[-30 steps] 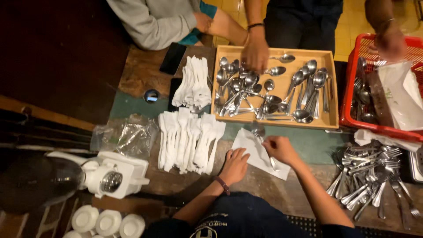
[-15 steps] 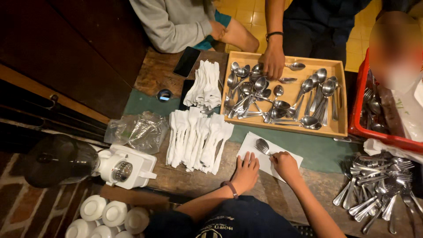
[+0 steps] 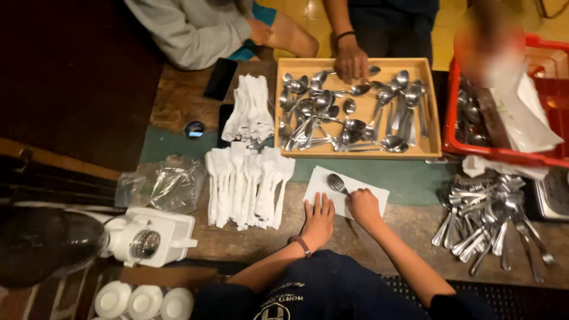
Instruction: The person wraps individual metal forks and spoons into white paper napkins and organizes them on the table.
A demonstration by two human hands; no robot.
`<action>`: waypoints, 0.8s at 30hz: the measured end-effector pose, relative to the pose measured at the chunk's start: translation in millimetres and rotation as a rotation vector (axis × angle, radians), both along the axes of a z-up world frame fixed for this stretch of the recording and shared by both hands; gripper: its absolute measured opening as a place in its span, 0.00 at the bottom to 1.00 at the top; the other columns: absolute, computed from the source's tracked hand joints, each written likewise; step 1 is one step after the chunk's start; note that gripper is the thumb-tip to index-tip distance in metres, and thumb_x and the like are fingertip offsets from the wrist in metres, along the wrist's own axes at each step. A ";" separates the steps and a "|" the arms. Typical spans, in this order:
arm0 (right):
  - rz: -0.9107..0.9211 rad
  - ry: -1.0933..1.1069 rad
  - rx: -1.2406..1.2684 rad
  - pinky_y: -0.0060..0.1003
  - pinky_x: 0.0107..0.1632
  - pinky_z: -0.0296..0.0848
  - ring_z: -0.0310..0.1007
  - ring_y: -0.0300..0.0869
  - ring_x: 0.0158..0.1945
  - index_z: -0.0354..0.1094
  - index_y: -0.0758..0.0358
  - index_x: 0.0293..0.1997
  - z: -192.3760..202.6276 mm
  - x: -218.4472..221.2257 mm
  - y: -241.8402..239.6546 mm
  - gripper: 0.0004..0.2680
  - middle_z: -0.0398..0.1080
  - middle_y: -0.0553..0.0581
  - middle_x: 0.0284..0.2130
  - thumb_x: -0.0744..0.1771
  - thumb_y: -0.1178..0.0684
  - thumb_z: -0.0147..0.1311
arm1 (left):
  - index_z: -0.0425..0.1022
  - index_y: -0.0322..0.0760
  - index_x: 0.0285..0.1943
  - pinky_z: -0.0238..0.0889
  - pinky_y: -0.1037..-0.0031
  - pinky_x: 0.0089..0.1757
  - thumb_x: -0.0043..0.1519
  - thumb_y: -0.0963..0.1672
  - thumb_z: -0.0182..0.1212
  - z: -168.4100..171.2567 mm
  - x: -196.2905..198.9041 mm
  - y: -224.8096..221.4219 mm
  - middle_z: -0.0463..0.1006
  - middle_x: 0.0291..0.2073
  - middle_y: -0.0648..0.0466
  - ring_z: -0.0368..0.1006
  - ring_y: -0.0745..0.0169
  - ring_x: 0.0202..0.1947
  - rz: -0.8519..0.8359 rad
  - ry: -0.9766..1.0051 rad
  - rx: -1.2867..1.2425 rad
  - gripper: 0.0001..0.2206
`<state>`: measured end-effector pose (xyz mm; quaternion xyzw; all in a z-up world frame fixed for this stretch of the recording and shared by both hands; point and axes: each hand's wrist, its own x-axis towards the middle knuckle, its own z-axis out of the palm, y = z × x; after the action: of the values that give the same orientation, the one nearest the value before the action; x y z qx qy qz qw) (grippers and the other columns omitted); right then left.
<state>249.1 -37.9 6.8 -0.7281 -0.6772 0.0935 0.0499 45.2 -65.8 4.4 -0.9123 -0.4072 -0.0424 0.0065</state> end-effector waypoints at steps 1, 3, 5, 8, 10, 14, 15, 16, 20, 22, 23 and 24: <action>-0.007 0.017 0.036 0.51 0.41 0.77 0.75 0.58 0.38 0.75 0.68 0.25 -1.2 -2.6 -0.6 0.08 0.75 0.66 0.29 0.62 0.53 0.58 | 0.59 0.27 0.72 0.42 0.30 0.61 0.59 0.50 0.58 1.0 0.4 -0.6 0.53 0.72 0.31 0.43 0.26 0.73 0.004 0.004 0.004 0.34; -0.009 0.034 0.082 0.50 0.40 0.77 0.74 0.58 0.38 0.75 0.68 0.25 -0.7 -8.3 -2.6 0.07 0.75 0.66 0.29 0.61 0.54 0.58 | 0.60 0.27 0.72 0.43 0.30 0.61 0.58 0.50 0.58 3.0 1.1 -1.7 0.54 0.72 0.31 0.44 0.26 0.73 0.002 0.014 0.033 0.34; 0.002 0.029 0.107 0.50 0.39 0.76 0.74 0.58 0.38 0.75 0.67 0.25 3.2 -13.2 -1.3 0.06 0.75 0.66 0.29 0.61 0.55 0.58 | 0.61 0.27 0.72 0.43 0.30 0.61 0.58 0.50 0.59 5.1 0.5 -1.3 0.54 0.71 0.31 0.45 0.26 0.73 0.002 0.019 0.039 0.34; -0.001 0.052 0.130 0.50 0.38 0.76 0.74 0.58 0.39 0.75 0.66 0.26 9.6 -15.8 -2.2 0.05 0.74 0.66 0.30 0.60 0.55 0.58 | 0.60 0.27 0.72 0.43 0.30 0.61 0.58 0.50 0.59 5.3 -0.6 -0.4 0.54 0.72 0.31 0.45 0.26 0.73 -0.005 0.007 0.017 0.34; -0.017 0.020 0.130 0.50 0.37 0.76 0.74 0.58 0.39 0.74 0.66 0.30 11.3 -17.6 -6.1 0.05 0.74 0.65 0.31 0.62 0.55 0.57 | 0.60 0.27 0.72 0.43 0.30 0.62 0.58 0.51 0.59 3.5 -0.4 0.3 0.54 0.72 0.31 0.45 0.27 0.73 -0.002 -0.015 -0.001 0.34; -0.021 0.031 0.169 0.50 0.36 0.76 0.74 0.58 0.38 0.71 0.67 0.35 14.0 -20.7 -16.5 0.05 0.74 0.64 0.33 0.63 0.56 0.55 | 0.59 0.27 0.72 0.43 0.30 0.62 0.59 0.51 0.59 -1.3 -1.1 -0.3 0.54 0.72 0.31 0.44 0.27 0.74 -0.002 -0.044 0.001 0.34; -0.019 0.040 0.164 0.50 0.36 0.75 0.74 0.58 0.38 0.71 0.66 0.34 15.5 -21.3 -16.7 0.04 0.74 0.64 0.33 0.64 0.56 0.55 | 0.59 0.27 0.72 0.43 0.30 0.62 0.59 0.51 0.59 -2.2 -0.9 0.0 0.54 0.72 0.31 0.44 0.27 0.74 0.000 -0.056 0.002 0.34; -0.021 0.049 0.156 0.50 0.37 0.75 0.74 0.58 0.38 0.71 0.66 0.34 16.9 -21.6 -18.7 0.04 0.74 0.64 0.33 0.64 0.56 0.56 | 0.59 0.28 0.72 0.43 0.30 0.62 0.59 0.51 0.59 -3.1 -1.4 -1.6 0.53 0.72 0.31 0.44 0.27 0.74 -0.001 -0.068 0.000 0.34; 0.043 0.023 0.198 0.48 0.39 0.75 0.73 0.57 0.41 0.70 0.66 0.35 14.9 -21.4 -18.3 0.05 0.73 0.63 0.34 0.59 0.61 0.54 | 0.59 0.28 0.72 0.43 0.30 0.62 0.59 0.50 0.59 -8.3 -0.2 0.2 0.54 0.72 0.33 0.44 0.29 0.74 0.007 -0.051 -0.028 0.34; 0.072 0.021 0.204 0.48 0.40 0.75 0.73 0.57 0.41 0.71 0.65 0.35 14.0 -22.2 -15.8 0.05 0.73 0.63 0.33 0.59 0.61 0.55 | 0.59 0.28 0.73 0.43 0.31 0.62 0.59 0.50 0.59 -8.9 -0.5 -0.4 0.54 0.73 0.33 0.45 0.30 0.75 0.014 -0.064 -0.021 0.34; 0.089 0.020 0.209 0.47 0.41 0.75 0.73 0.57 0.41 0.71 0.65 0.35 13.8 -23.4 -16.0 0.05 0.73 0.62 0.33 0.59 0.62 0.55 | 0.59 0.28 0.73 0.43 0.31 0.62 0.59 0.50 0.59 -8.8 -0.6 -2.8 0.54 0.73 0.33 0.45 0.30 0.74 0.007 -0.061 -0.017 0.34; 0.107 0.028 0.214 0.47 0.41 0.75 0.73 0.56 0.41 0.72 0.65 0.36 13.8 -25.3 -13.4 0.06 0.73 0.62 0.33 0.59 0.62 0.55 | 0.59 0.28 0.73 0.43 0.31 0.62 0.59 0.50 0.59 -8.6 -1.0 -2.5 0.54 0.73 0.33 0.45 0.30 0.74 0.007 -0.058 -0.008 0.34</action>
<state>223.8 -51.3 20.6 -0.6801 -0.7204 0.0332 0.1316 44.2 -68.2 -4.2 -0.9094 -0.4105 -0.0670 -0.0085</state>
